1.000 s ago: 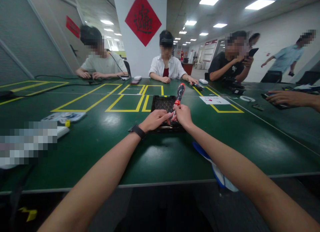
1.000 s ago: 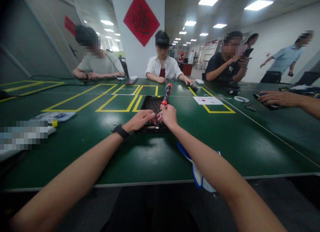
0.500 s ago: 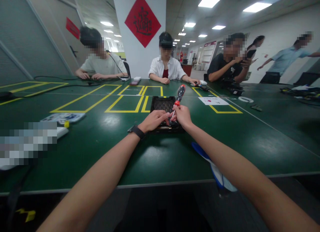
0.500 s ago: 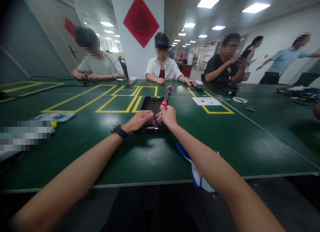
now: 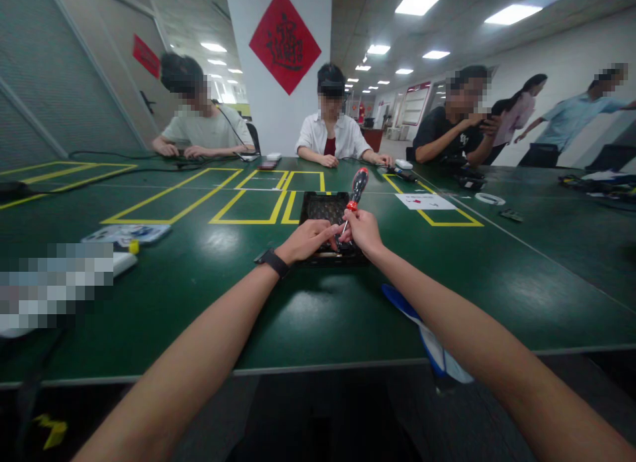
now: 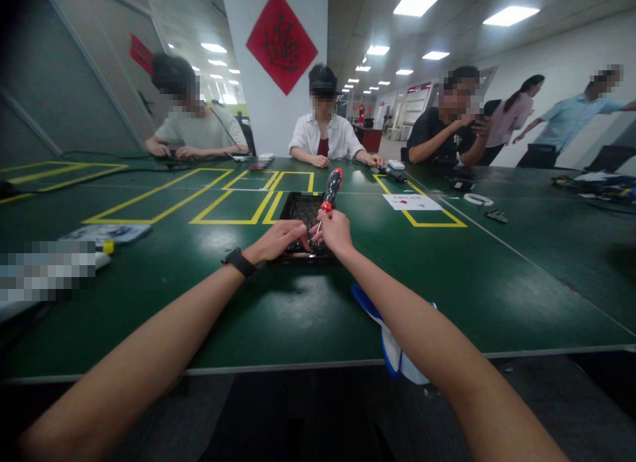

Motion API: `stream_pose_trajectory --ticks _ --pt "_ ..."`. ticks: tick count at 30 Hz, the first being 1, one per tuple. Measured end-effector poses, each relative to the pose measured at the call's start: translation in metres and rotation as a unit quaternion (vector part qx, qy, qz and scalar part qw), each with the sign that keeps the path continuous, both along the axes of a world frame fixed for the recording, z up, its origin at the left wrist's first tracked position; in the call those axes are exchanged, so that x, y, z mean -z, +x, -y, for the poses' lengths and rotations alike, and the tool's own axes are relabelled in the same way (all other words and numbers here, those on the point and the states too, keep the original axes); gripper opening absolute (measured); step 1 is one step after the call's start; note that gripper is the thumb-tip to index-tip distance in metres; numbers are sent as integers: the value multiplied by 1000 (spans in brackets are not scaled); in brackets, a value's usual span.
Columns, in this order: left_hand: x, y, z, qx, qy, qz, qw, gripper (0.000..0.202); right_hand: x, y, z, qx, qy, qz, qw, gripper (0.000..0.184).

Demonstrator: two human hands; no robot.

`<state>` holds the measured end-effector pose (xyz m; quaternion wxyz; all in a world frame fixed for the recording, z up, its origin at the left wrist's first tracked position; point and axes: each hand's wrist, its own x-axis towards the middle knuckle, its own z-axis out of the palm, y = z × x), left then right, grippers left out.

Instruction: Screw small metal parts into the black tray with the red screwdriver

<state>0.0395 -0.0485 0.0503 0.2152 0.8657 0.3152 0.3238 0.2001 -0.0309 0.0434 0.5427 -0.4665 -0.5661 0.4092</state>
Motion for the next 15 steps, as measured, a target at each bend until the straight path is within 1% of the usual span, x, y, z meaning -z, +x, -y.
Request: stream_pose_trajectory --ticks 9,15 --pt "-2 1 1 14 25 -24 999 62 3 1 -2 1 19 11 1000 24" --pt "-3 1 1 14 30 -40 999 63 3 0 0 4 37 21 999 22"
